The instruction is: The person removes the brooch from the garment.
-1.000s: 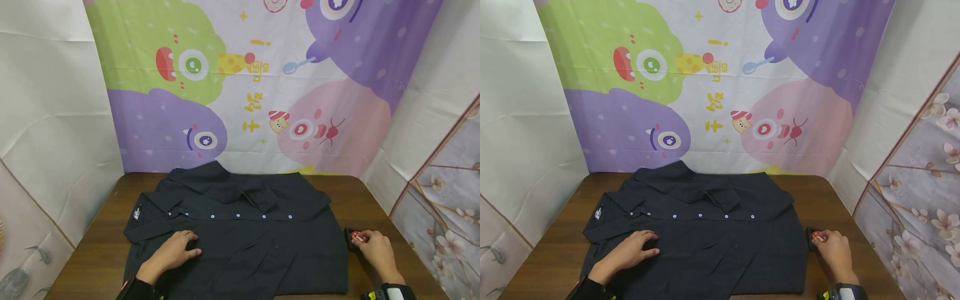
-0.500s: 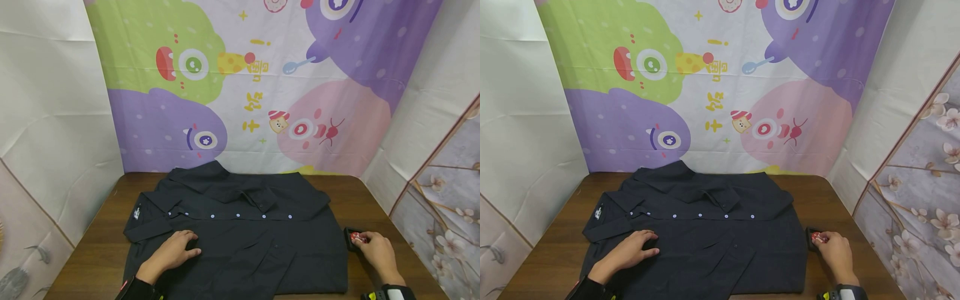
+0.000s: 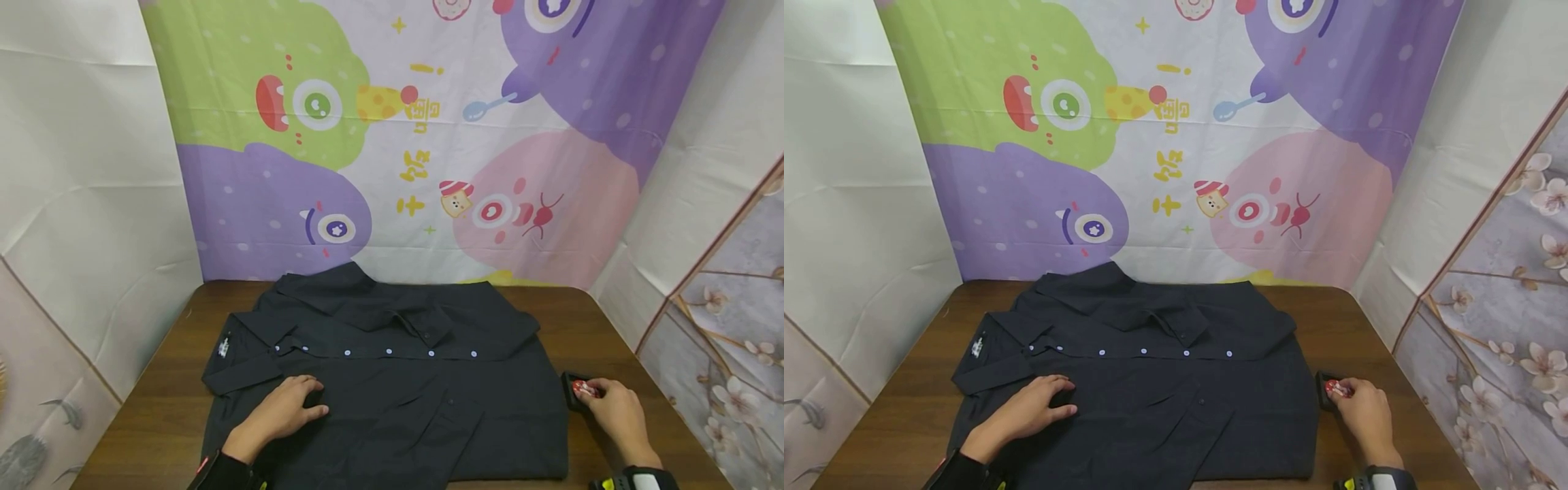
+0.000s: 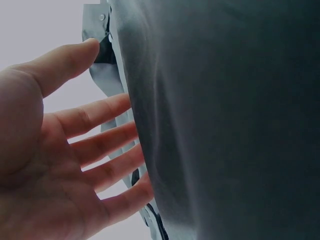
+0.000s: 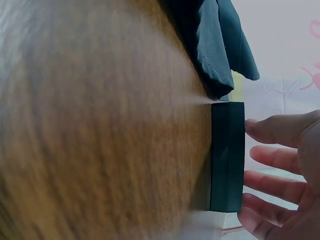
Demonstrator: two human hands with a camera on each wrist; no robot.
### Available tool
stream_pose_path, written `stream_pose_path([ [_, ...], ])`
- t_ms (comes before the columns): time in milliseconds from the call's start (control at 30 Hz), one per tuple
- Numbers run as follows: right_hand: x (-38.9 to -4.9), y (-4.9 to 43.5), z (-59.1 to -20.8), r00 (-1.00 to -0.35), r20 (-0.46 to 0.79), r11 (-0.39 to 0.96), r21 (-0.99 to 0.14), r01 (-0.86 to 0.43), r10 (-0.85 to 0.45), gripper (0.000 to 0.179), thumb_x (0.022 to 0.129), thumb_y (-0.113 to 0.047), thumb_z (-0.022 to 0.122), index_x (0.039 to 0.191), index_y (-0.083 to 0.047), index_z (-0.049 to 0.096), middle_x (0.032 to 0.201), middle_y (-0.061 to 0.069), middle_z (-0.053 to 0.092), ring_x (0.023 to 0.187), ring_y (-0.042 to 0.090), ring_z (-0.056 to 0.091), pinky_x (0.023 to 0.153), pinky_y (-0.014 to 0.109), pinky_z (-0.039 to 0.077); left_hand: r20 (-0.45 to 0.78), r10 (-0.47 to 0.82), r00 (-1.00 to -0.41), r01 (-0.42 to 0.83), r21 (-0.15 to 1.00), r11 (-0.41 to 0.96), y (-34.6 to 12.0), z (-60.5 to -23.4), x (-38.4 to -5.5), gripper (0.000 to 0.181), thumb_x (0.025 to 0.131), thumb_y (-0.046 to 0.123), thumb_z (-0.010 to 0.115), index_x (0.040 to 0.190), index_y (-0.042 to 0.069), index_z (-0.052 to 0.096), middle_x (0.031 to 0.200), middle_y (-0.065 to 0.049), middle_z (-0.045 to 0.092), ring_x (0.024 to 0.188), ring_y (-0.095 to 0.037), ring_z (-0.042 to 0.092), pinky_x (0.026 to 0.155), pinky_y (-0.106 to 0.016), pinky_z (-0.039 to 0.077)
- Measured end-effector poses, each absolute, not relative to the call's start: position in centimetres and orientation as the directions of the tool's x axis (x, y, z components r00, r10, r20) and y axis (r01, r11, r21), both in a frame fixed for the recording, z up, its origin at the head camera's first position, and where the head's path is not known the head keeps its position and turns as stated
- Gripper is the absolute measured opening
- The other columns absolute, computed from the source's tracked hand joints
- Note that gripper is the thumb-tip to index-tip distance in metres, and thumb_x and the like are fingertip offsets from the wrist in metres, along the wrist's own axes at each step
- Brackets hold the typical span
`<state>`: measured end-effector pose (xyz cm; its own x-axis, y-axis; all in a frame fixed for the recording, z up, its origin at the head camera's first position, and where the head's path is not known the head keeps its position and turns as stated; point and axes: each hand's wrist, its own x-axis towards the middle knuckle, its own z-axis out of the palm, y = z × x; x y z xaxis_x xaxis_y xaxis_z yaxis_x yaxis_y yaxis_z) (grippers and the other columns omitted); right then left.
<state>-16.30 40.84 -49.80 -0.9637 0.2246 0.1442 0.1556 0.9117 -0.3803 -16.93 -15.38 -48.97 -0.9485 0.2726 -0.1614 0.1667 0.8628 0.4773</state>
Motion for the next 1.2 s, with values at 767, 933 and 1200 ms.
stream_pose_path([
  [767, -16.23, 40.99, -49.84, -0.967, 0.154, 0.903, -0.411, 0.124, 0.203, 0.029, 0.083, -0.017, 0.071, 0.101, 0.006, 0.068, 0.103, 0.032, 0.066, 0.094, 0.053, 0.061, 0.073, 0.058, 0.046, -0.167, 0.275, -0.947, 0.169, 0.468, 0.868, -15.24, -48.87, -16.91, 0.044, 0.087, 0.034, 0.072, 0.117, 0.004, 0.066, 0.13, -0.017, 0.059, 0.125, -0.037, 0.052, 0.105, -0.055, 0.04],
  [933, -16.27, 40.97, -49.96, -0.967, 0.146, 0.901, -0.414, 0.132, 0.209, 0.029, 0.083, -0.017, 0.07, 0.101, 0.006, 0.068, 0.102, 0.032, 0.066, 0.093, 0.052, 0.061, 0.073, 0.058, 0.046, -0.167, 0.275, -0.947, 0.17, 0.466, 0.868, -15.24, -48.9, -16.95, 0.044, 0.086, 0.034, 0.072, 0.117, 0.004, 0.066, 0.13, -0.016, 0.06, 0.125, -0.037, 0.052, 0.105, -0.054, 0.04],
  [1200, -16.39, 40.89, -49.85, -0.968, 0.137, 0.901, -0.411, 0.138, 0.211, 0.032, 0.083, -0.018, 0.071, 0.103, 0.007, 0.067, 0.102, 0.032, 0.065, 0.091, 0.05, 0.062, 0.072, 0.057, 0.046, -0.171, 0.274, -0.947, 0.167, 0.467, 0.869, -15.28, -48.9, -17.01, 0.044, 0.087, 0.034, 0.072, 0.118, 0.004, 0.065, 0.13, -0.016, 0.059, 0.125, -0.037, 0.052, 0.105, -0.055, 0.04],
])
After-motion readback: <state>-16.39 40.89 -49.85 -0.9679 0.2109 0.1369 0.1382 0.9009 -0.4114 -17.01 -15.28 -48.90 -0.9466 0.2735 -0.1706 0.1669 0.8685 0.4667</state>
